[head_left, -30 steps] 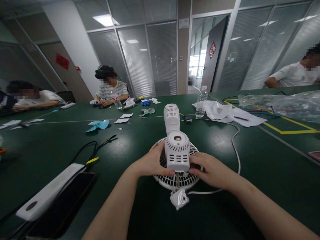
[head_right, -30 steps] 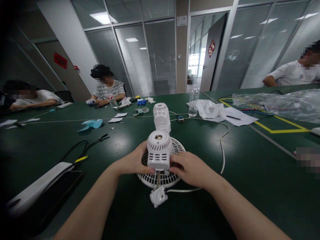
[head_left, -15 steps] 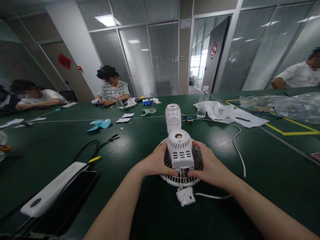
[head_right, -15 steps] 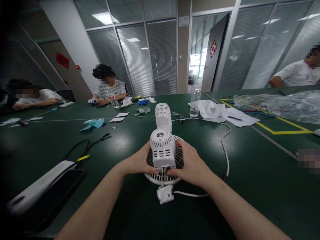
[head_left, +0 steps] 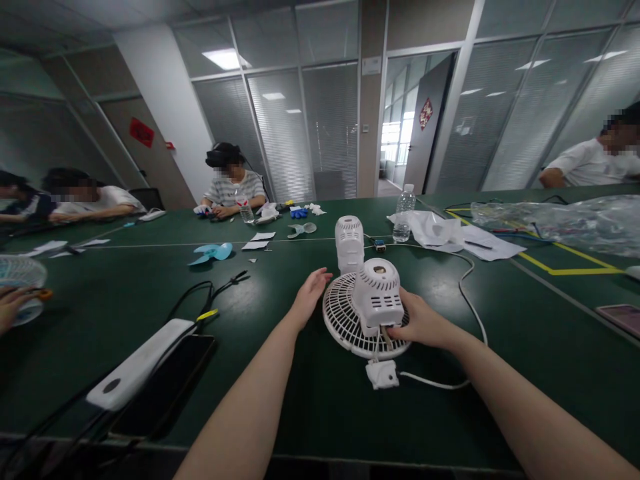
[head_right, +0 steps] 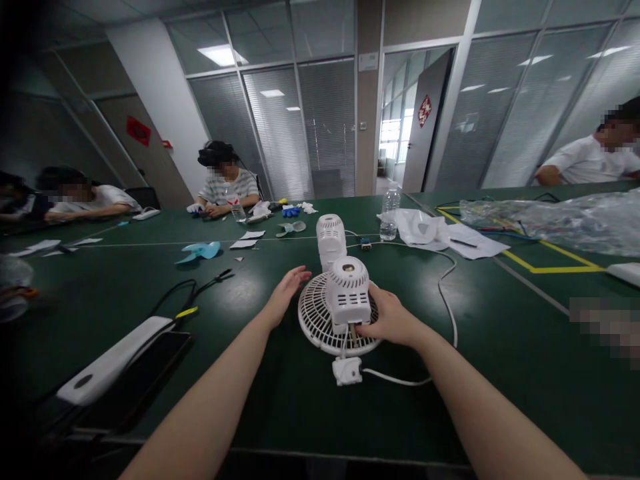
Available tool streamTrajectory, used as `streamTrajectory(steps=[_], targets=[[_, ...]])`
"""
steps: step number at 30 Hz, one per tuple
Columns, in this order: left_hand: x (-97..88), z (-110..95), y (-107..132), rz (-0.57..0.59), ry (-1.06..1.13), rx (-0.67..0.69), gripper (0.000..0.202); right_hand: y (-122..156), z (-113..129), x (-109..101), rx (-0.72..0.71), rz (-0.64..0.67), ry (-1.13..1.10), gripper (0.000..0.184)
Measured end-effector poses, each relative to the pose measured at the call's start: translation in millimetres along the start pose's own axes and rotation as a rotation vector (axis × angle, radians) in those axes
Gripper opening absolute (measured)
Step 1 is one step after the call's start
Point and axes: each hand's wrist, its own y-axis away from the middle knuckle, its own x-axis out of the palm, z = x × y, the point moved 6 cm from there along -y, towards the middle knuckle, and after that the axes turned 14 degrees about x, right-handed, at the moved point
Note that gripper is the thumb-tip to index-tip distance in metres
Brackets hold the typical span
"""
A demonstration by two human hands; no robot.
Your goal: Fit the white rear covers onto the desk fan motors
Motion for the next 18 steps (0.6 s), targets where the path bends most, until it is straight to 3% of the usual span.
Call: streamTrajectory(steps=[3, 8, 13, 18], targets=[[-15.4, 10.0, 1.2, -0.102, -0.046, -0.045, 0.053, 6.6, 7.2, -3.9, -0.004, -0.004, -0.055, 0.058], [-17.4, 10.7, 7.1, -0.078, -0.069, -0.09, 0.046, 24.6, 4.2, -22.2, 0.079, -0.031, -0.059, 0.049], [-13.5, 8.7, 10.7, -0.021, -0.079, -0.108, 0.039, 67.1, -29.9, -61.6, 0.199, -0.127, -0.036, 0.042], [-12.3, 8.1, 10.9, 0.008, -0.091, -0.113, 0.033, 114.5, -74.3, -91.9, 0.348, -0.316, 0.004, 0.035]])
